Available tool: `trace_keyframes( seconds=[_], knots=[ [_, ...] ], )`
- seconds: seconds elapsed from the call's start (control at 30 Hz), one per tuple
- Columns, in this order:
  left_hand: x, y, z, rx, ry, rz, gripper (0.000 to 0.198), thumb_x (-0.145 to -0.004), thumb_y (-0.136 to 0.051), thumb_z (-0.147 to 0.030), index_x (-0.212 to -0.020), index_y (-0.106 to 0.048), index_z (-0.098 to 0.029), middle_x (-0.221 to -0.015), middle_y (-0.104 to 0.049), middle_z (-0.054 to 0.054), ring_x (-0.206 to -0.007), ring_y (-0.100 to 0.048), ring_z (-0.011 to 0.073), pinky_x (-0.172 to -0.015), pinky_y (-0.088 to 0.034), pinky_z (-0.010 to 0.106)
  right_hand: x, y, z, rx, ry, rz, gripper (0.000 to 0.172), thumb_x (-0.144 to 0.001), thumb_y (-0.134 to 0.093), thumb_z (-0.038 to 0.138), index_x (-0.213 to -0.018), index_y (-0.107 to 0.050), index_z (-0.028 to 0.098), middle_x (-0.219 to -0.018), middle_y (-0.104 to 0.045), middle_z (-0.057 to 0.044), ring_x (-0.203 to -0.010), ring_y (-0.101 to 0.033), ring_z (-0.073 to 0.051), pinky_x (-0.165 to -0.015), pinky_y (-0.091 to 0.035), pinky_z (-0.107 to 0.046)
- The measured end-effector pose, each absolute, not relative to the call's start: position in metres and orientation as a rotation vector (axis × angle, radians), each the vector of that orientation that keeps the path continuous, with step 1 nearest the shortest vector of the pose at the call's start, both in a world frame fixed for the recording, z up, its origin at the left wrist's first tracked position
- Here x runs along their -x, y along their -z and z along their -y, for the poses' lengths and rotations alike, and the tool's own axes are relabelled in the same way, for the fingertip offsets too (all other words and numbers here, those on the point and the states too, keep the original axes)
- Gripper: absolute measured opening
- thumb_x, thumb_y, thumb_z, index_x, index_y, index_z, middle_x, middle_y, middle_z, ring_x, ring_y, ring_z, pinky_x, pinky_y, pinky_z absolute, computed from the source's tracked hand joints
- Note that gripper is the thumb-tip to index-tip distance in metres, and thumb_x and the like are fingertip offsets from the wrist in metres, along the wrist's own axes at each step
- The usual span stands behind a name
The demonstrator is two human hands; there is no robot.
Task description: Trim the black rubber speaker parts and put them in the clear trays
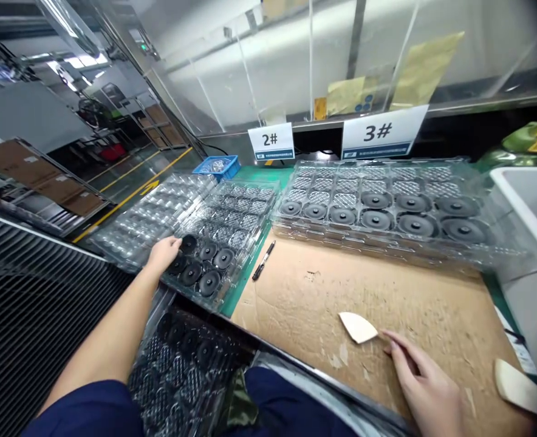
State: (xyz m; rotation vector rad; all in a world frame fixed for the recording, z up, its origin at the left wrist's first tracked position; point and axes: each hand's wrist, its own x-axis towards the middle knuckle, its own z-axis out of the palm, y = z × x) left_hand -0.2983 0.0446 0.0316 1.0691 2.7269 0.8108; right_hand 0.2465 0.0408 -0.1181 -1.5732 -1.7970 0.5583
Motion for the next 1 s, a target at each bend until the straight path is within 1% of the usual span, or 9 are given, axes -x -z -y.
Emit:
trace_keyframes(
  seconds=[0.27, 0.33, 0.43, 0.53, 0.6, 0.77, 0.83, 0.93, 1.0],
  knots=[
    [0.281, -0.001, -0.027, -1.406, -0.66, -2.755, 0.031, -0.085, -0.054, -0.034, -0.11, -0.056, -0.014, -0.117, -0.057, 0.008, -0.106, -0.055, 0.026, -0.089, -0.045, 0.048, -0.24, 0.12, -0.042, 1.473, -0.529, 1.809, 0.03, -0.087, -0.045, 0.038, -0.093, -0.067, 0.019, -0.086, -0.072, -0.007, -0.074, -0.069, -0.021, -0.066, -0.055, -0.03],
    [0.257, -0.001, -0.022, -1.592, -0.733, -2.665, 0.034, -0.086, -0.05, -0.04, -0.104, -0.06, -0.014, -0.121, -0.057, 0.011, -0.12, -0.046, 0.0292, -0.099, -0.036, 0.052, -0.236, 0.116, -0.043, 1.469, -0.492, 1.83, 0.029, -0.088, -0.043, 0.033, -0.09, -0.067, 0.018, -0.085, -0.072, -0.007, -0.072, -0.069, -0.02, -0.065, -0.056, -0.029],
    [0.21, 0.004, -0.025, -1.929, -0.871, -2.362, 0.041, -0.083, -0.041, -0.053, -0.104, -0.061, -0.024, -0.128, -0.055, 0.003, -0.127, -0.04, 0.0258, -0.108, -0.027, 0.049, -0.235, 0.095, -0.051, 1.455, -0.418, 1.904, 0.029, -0.09, -0.039, 0.025, -0.088, -0.067, 0.017, -0.08, -0.071, -0.005, -0.069, -0.068, -0.016, -0.061, -0.055, -0.024],
    [0.158, 0.023, -0.043, -2.34, -0.982, -1.932, 0.031, -0.086, -0.041, -0.043, -0.108, -0.059, -0.03, -0.125, -0.057, 0.001, -0.124, -0.045, 0.0226, -0.105, -0.035, 0.046, -0.244, 0.048, -0.06, 1.427, -0.326, 2.043, 0.029, -0.091, -0.037, 0.019, -0.092, -0.066, 0.017, -0.079, -0.07, -0.004, -0.07, -0.066, -0.013, -0.062, -0.053, -0.02],
    [0.123, 0.045, -0.06, -2.487, -0.947, -1.715, 0.029, -0.086, -0.042, -0.036, -0.106, -0.061, -0.028, -0.126, -0.057, 0.004, -0.123, -0.046, 0.0232, -0.102, -0.04, 0.043, -0.251, 0.004, -0.064, 1.39, -0.273, 2.187, 0.027, -0.09, -0.039, 0.018, -0.097, -0.065, 0.019, -0.082, -0.07, -0.003, -0.074, -0.065, -0.011, -0.067, -0.051, -0.019],
    [0.048, 0.105, -0.083, -2.519, -0.74, -1.686, 0.038, -0.081, -0.046, -0.036, -0.102, -0.068, -0.013, -0.109, -0.065, 0.019, -0.107, -0.057, 0.0387, -0.084, -0.05, 0.053, -0.275, -0.109, -0.085, 1.426, -0.095, 2.544, 0.023, -0.086, -0.05, 0.024, -0.103, -0.065, 0.029, -0.094, -0.068, 0.0, -0.088, -0.059, -0.015, -0.079, -0.048, -0.028],
    [0.031, 0.121, -0.078, -2.476, -0.773, -1.782, 0.041, -0.083, -0.045, -0.032, -0.114, -0.062, -0.011, -0.12, -0.058, 0.025, -0.114, -0.05, 0.0438, -0.087, -0.041, 0.064, -0.295, -0.139, -0.109, 1.604, 0.05, 2.536, 0.023, -0.083, -0.052, 0.024, -0.102, -0.066, 0.028, -0.1, -0.066, -0.003, -0.094, -0.057, -0.02, -0.082, -0.047, -0.034],
    [0.026, 0.132, -0.069, -2.45, -0.83, -1.779, 0.038, -0.086, -0.04, -0.029, -0.113, -0.063, -0.014, -0.124, -0.055, 0.023, -0.117, -0.049, 0.0372, -0.092, -0.041, 0.058, -0.336, -0.166, -0.16, 1.927, 0.318, 2.347, 0.031, -0.076, -0.06, 0.026, -0.106, -0.065, 0.021, -0.114, -0.059, -0.013, -0.105, -0.051, -0.031, -0.088, -0.042, -0.047],
    [0.03, 0.134, -0.067, -2.438, -0.873, -1.747, 0.036, -0.087, -0.038, -0.029, -0.107, -0.065, -0.016, -0.123, -0.058, 0.019, -0.116, -0.053, 0.032, -0.093, -0.044, 0.052, -0.363, -0.171, -0.193, 2.093, 0.509, 2.138, 0.05, -0.074, -0.064, 0.031, -0.119, -0.056, 0.012, -0.136, -0.037, -0.022, -0.123, -0.033, -0.042, -0.094, -0.032, -0.057]
  ],
)
